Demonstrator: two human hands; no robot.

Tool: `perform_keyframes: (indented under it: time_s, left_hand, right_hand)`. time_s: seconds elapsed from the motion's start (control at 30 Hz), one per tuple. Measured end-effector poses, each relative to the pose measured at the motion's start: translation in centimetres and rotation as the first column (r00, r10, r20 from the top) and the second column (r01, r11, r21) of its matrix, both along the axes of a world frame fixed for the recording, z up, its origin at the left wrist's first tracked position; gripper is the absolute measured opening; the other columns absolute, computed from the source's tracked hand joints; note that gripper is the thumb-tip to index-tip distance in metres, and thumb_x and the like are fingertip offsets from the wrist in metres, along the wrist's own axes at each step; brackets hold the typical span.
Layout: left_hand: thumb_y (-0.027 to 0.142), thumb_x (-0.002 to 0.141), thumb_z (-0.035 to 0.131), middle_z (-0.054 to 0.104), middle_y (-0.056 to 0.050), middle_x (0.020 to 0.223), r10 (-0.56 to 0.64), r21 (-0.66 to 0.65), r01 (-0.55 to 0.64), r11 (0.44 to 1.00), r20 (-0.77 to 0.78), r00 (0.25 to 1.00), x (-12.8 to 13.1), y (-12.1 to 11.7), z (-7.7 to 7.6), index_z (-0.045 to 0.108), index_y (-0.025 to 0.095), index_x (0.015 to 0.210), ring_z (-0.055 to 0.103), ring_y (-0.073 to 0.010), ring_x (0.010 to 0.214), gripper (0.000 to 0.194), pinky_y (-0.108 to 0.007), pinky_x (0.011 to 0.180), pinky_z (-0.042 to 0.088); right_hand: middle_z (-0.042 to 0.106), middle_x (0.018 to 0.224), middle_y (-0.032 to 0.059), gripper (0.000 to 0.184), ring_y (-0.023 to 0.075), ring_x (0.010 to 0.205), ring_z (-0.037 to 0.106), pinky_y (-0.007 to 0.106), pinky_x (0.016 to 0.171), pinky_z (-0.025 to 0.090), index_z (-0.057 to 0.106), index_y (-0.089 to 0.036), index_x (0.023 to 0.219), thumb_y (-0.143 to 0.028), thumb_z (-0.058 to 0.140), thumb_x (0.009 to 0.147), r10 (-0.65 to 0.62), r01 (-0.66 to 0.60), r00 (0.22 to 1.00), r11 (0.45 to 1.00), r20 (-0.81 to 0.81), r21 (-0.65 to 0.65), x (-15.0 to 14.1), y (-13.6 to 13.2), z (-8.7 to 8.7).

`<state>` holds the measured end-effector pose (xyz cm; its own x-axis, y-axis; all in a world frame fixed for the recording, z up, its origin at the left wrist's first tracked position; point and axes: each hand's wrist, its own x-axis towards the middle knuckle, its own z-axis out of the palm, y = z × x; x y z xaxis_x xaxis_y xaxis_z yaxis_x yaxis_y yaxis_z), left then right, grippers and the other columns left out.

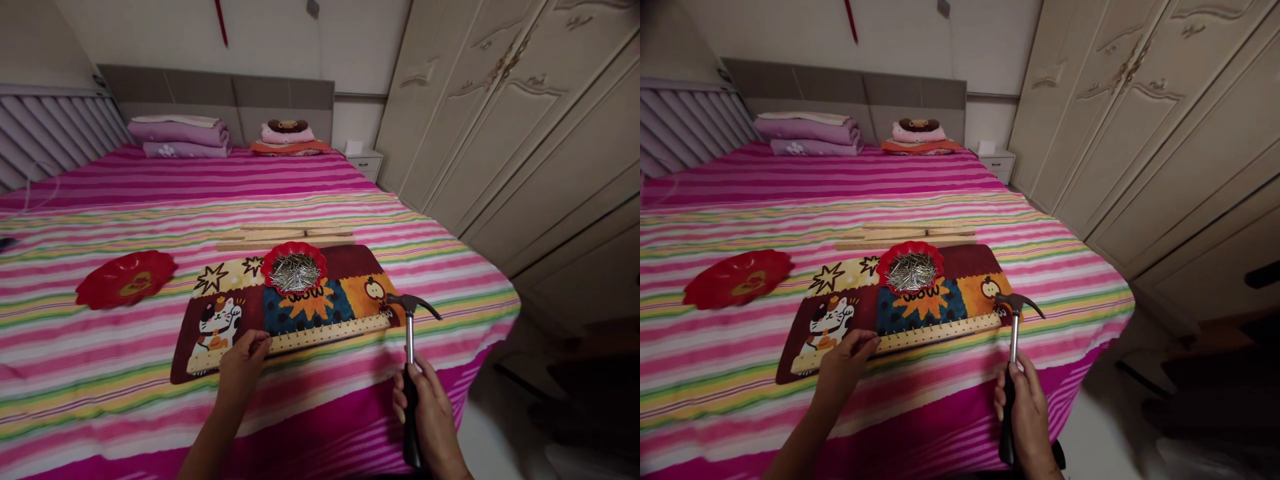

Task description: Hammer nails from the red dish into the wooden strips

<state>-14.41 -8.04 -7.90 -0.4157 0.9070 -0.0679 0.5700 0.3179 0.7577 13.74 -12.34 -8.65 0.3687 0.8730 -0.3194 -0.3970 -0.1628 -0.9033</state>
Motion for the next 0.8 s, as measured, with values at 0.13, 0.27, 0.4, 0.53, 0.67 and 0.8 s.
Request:
perform_keyframes:
  time_s: [0.13, 0.27, 0.4, 0.53, 0.67, 0.8]
  left_hand:
    - [0.041, 0.067, 0.053, 0.067, 0.002, 0.070, -0.025, 0.031, 0.026, 0.999, -0.034, 0.999, 0.1, -0.1, -0.2, 0.064, 0.025, 0.073, 0.060, -0.0162, 0.066, 0.021, -0.026, 0.066, 0.044]
    - [0.041, 0.067, 0.053, 0.068, 0.000, 0.077, -0.044, 0.072, 0.046, 0.996, -0.027, 0.999, 0.1, -0.1, -0.5, 0.064, 0.024, 0.071, 0.062, -0.0169, 0.074, 0.020, -0.026, 0.069, 0.044]
    - [0.039, 0.069, 0.052, 0.065, 0.001, 0.073, -0.049, 0.099, 0.057, 0.993, -0.074, 0.996, 0.1, -0.2, -0.7, 0.062, 0.023, 0.068, 0.059, -0.0156, 0.069, 0.018, -0.026, 0.066, 0.042]
    - [0.036, 0.070, 0.051, 0.055, 0.002, 0.061, -0.053, 0.076, 0.065, 0.995, -0.156, 0.986, 0.2, -0.2, -0.6, 0.053, 0.022, 0.058, 0.053, -0.0135, 0.060, 0.019, -0.025, 0.059, 0.037]
    - [0.034, 0.071, 0.050, 0.053, 0.003, 0.059, -0.052, 0.063, 0.064, 0.996, -0.174, 0.983, 0.2, -0.2, -0.7, 0.051, 0.021, 0.059, 0.051, -0.0128, 0.058, 0.018, -0.024, 0.058, 0.035]
    - [0.032, 0.071, 0.051, 0.059, 0.001, 0.065, -0.048, 0.067, 0.060, 0.996, -0.170, 0.984, 0.1, -0.2, -0.9, 0.055, 0.022, 0.061, 0.055, -0.0134, 0.064, 0.015, -0.023, 0.060, 0.036]
  right_hand:
    - [0.055, 0.058, -0.0031, 0.050, 0.0108, 0.039, 0.043, 0.020, 0.033, 0.031, 0.055, -0.025, 0.118, -0.045, 0.066, 0.074, 0.204, -0.204, 0.976, 0.979, 0.079, -0.015, -1.9, -0.8, 2.8]
    - [0.052, 0.055, -0.0038, 0.040, 0.0114, 0.044, 0.043, 0.022, 0.040, 0.034, 0.059, -0.025, 0.120, -0.041, 0.055, 0.083, 0.542, -0.582, 0.775, 0.812, 0.326, 0.033, -3.9, -0.8, 3.9]
    - [0.062, 0.072, -0.0006, 0.036, 0.0152, 0.063, 0.056, 0.025, 0.061, 0.045, 0.054, -0.025, 0.124, -0.029, 0.045, 0.090, 0.620, -0.791, 0.517, 0.610, 0.590, 0.052, -6.1, 0.1, 4.8]
    - [0.067, 0.096, 0.0037, 0.040, 0.0185, 0.085, 0.062, 0.028, 0.078, 0.046, 0.047, -0.026, 0.130, -0.023, 0.041, 0.091, 0.592, -0.862, 0.375, 0.506, 0.713, 0.033, -7.4, 0.8, 5.6]
    - [0.068, 0.099, 0.0056, 0.042, 0.0207, 0.087, 0.063, 0.030, 0.078, 0.049, 0.044, -0.026, 0.132, -0.023, 0.040, 0.091, 0.571, -0.880, 0.268, 0.472, 0.776, -0.043, -7.6, 0.9, 6.0]
    - [0.068, 0.098, 0.0063, 0.043, 0.0208, 0.084, 0.064, 0.031, 0.075, 0.050, 0.042, -0.026, 0.134, -0.022, 0.039, 0.091, 0.552, -0.871, 0.231, 0.483, 0.801, -0.082, -7.6, 0.9, 6.5]
